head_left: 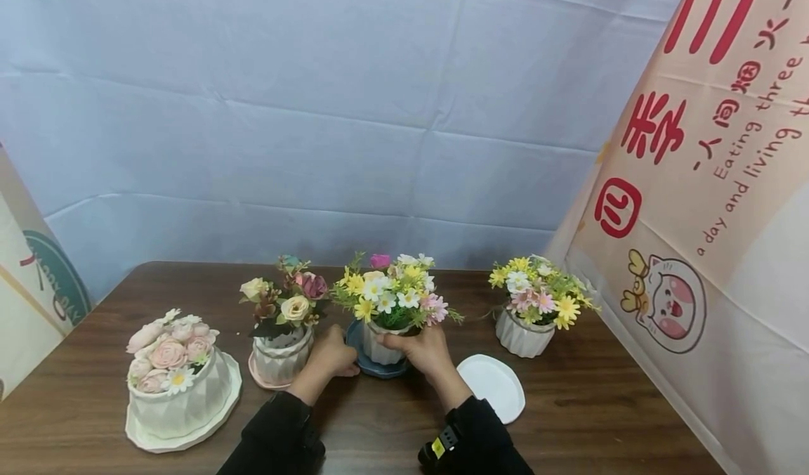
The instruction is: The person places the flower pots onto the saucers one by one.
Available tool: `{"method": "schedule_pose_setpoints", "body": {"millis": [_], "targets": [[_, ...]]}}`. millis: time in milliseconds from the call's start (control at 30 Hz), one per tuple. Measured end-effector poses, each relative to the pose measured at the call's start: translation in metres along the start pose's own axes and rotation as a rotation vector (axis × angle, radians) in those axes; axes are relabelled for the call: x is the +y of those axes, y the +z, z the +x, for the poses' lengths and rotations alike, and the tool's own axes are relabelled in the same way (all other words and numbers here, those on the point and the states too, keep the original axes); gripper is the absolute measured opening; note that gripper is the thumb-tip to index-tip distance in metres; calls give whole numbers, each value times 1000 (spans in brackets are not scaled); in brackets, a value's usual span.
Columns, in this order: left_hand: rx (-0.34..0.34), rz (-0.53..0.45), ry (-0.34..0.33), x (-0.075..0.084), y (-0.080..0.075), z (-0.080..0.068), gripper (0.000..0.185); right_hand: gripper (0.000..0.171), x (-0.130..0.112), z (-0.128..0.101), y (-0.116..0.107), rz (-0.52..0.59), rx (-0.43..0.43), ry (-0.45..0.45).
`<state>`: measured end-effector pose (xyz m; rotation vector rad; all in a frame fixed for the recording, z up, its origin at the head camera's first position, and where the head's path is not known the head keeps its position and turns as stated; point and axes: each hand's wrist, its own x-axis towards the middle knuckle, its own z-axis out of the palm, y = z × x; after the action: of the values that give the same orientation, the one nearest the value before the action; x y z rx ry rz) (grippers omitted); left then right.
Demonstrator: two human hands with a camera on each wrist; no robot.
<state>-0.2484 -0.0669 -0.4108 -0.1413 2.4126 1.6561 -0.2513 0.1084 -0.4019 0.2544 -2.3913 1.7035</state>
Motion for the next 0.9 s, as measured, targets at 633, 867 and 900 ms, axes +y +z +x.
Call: {"method": "schedule_pose_setpoints", "body": {"millis": [633,867,900], "targets": [[16,17,15,2,3,1,51,87,5,0,0,-31,-35,96],[41,69,9,2,4,1,60,84,6,0,3,-22,-50,94],[47,84,3,2,4,2,60,84,6,0,4,-28,-49,94]]}}
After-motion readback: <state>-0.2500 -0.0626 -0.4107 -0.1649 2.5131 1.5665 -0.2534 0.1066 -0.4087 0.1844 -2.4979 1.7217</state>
